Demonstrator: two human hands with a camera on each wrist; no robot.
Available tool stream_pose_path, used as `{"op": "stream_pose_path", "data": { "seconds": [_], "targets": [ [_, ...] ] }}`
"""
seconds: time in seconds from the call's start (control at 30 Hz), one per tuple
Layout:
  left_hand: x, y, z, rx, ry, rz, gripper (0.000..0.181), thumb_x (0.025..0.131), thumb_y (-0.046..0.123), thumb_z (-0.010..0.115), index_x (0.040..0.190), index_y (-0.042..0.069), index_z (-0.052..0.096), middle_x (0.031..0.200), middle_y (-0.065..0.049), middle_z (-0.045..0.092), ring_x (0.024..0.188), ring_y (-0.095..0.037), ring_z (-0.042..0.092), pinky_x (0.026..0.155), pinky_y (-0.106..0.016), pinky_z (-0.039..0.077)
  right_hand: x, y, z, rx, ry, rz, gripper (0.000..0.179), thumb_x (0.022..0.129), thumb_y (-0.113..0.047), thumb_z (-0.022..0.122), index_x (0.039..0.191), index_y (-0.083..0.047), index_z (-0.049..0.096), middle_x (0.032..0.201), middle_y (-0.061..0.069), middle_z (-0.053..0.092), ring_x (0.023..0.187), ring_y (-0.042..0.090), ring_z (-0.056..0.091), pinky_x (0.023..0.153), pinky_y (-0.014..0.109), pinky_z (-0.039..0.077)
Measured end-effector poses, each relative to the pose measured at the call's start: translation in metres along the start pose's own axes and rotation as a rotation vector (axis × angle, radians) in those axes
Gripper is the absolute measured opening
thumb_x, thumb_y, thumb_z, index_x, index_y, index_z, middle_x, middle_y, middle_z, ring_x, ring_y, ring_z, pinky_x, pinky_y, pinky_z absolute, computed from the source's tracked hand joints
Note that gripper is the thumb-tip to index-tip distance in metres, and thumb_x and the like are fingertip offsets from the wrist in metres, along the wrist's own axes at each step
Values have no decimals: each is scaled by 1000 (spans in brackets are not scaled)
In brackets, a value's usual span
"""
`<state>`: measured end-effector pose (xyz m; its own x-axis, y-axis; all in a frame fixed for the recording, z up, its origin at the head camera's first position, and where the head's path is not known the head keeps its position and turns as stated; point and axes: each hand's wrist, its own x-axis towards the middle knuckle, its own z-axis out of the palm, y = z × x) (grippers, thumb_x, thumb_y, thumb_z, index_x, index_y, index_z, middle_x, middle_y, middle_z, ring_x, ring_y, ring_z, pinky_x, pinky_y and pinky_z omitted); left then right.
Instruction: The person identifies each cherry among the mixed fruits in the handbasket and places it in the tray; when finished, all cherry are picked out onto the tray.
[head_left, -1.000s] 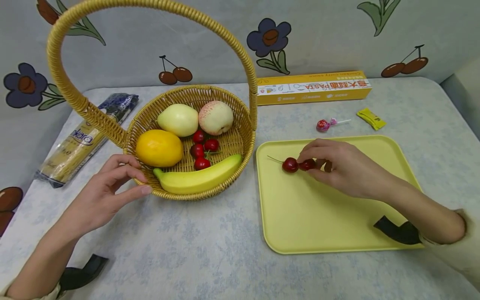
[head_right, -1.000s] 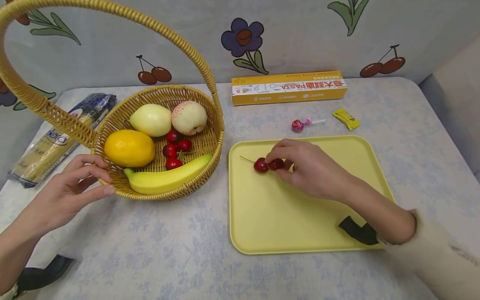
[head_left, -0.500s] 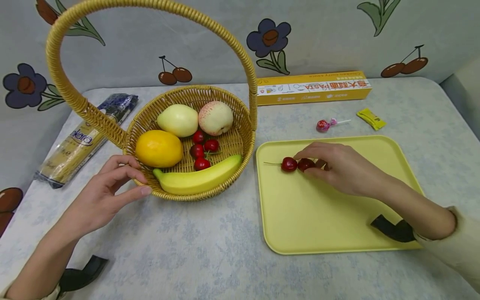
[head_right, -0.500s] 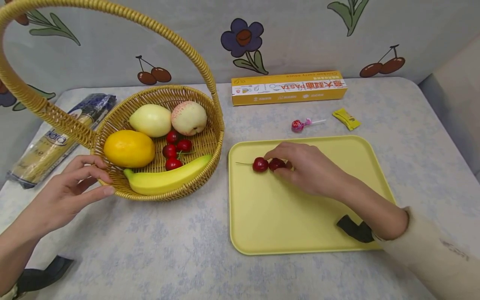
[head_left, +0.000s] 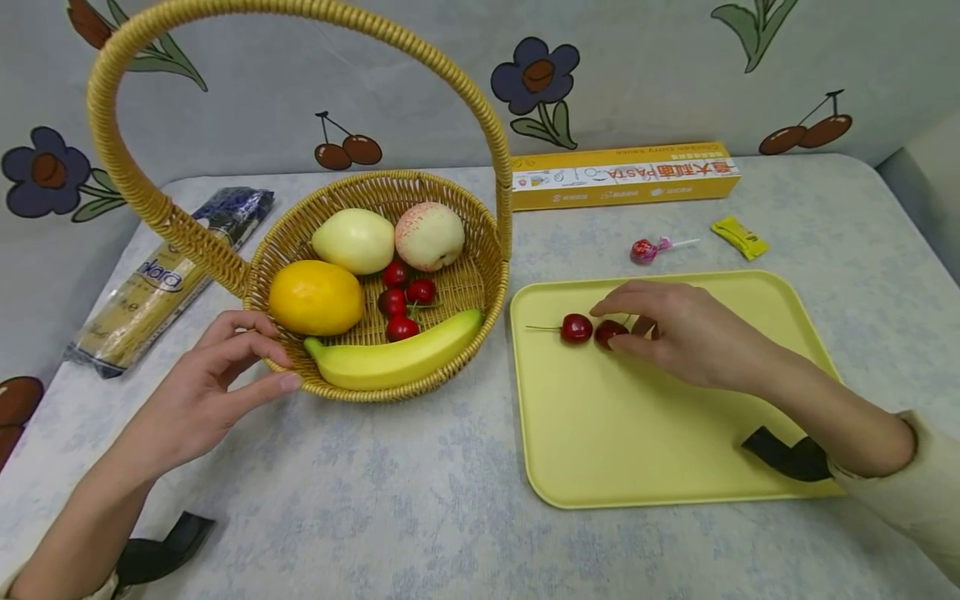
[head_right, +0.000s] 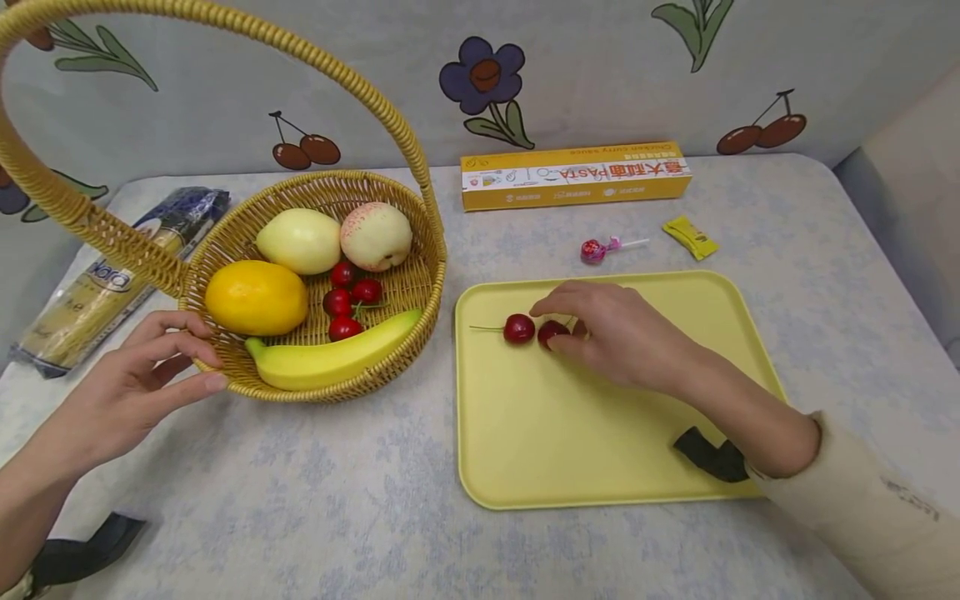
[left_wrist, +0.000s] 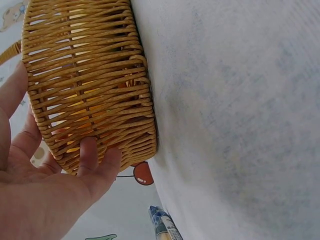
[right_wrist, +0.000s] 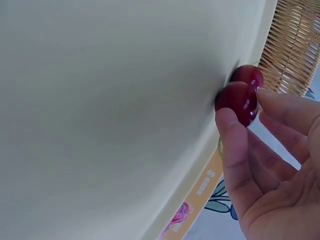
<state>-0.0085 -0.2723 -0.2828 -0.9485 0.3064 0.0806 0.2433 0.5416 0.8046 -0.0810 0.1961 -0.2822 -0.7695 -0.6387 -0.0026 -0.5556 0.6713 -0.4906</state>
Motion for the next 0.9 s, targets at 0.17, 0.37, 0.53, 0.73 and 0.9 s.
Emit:
{"op": "stream_pose_path", "data": {
  "seconds": [0.17, 0.37, 0.53, 0.73, 0.9],
  "targets": [
    [0, 0, 0, -5, 1, 3, 16, 89, -10, 67, 98, 3, 65, 122, -9, 40, 113, -15, 41, 96, -8, 37, 0, -4, -3, -3, 15, 4, 32, 86, -7, 77, 117, -11, 70, 112, -1, 67, 81, 7, 62, 66, 31, 53],
    [0, 0, 0, -12, 2, 7, 17, 88, -11, 67, 97, 3, 65, 121, -9, 40, 112, -15, 41, 96, -8, 37, -1, -9, -5, -8, 54, -9, 30, 86, -5, 75, 115, -10, 71, 113, 0, 66, 81, 7, 63, 66, 32, 53],
    [0, -1, 0, -1, 2, -7, 16, 89, -10, 67, 98, 4, 65, 122, -8, 40, 112, -15, 41, 95, -8, 37, 0, -18, -7, -3, 131, -66, 28, 85, -4, 76, 111, -11, 71, 105, -3, 66, 74, 4, 57, 58, 26, 49],
    [-1, -1, -1, -8, 2, -4, 16, 89, -11, 66, 97, 3, 65, 122, -8, 40, 113, -15, 40, 96, -8, 36, 11, -35, -9, 49, 184, -133, 27, 85, 0, 74, 109, -11, 71, 104, -4, 65, 76, 3, 56, 56, 24, 50],
    [0, -1, -1, -14, 2, 8, 17, 89, -11, 66, 97, 3, 65, 122, -8, 40, 113, -15, 40, 96, -8, 37, 24, -50, -5, 111, 233, -219, 25, 85, 1, 74, 108, -10, 71, 105, -4, 64, 79, 3, 57, 57, 25, 52]
  ]
}}
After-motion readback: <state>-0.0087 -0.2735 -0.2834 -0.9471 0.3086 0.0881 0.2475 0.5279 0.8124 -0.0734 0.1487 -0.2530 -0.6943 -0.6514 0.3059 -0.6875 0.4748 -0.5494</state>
